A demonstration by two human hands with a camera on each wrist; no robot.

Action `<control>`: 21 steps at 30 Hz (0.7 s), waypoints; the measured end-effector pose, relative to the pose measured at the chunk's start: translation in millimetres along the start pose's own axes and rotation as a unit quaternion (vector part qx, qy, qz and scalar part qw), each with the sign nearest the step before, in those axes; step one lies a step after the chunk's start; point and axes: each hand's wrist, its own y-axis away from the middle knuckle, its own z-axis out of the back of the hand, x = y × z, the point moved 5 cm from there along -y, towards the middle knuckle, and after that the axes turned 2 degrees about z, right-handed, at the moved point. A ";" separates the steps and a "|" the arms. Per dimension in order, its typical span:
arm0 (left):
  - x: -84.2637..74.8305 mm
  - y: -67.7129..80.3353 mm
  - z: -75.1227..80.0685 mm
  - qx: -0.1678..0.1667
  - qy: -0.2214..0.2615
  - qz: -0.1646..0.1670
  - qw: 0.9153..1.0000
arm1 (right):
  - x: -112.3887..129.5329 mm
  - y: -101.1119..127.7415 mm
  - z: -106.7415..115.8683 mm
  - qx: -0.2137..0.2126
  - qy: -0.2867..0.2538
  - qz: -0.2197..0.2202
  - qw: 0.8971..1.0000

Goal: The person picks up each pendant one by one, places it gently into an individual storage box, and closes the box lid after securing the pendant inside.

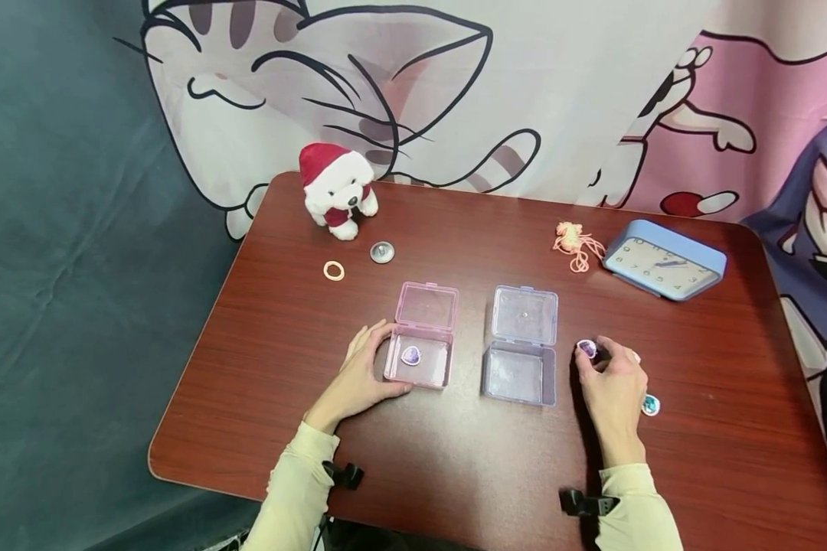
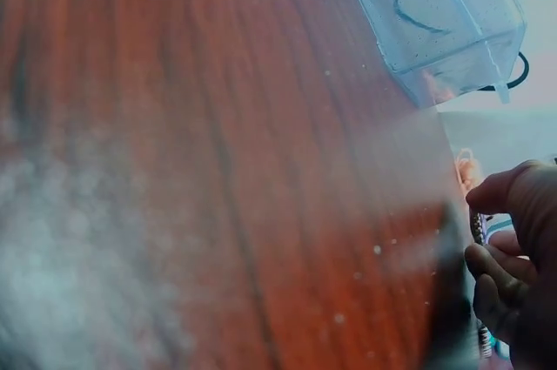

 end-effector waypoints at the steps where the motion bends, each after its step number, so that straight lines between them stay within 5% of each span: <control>1: 0.1 0.2 -0.2 0.001 0.001 0.003 1.000 | 1.9 0.1 1.0 -0.001 -0.003 0.001 1.000; 10: -2.8 0.5 -0.3 -0.007 0.002 -0.009 1.000 | 45.2 5.4 18.7 -0.049 -0.057 0.081 0.994; 15: -0.6 0.4 -0.5 -0.008 0.002 -0.007 1.000 | 84.0 12.2 19.5 -0.062 -0.103 0.169 0.978; 21: -4.8 -0.4 2.5 0.004 0.003 0.013 1.000 | 120.3 17.9 -1.2 -0.026 -0.146 0.237 0.960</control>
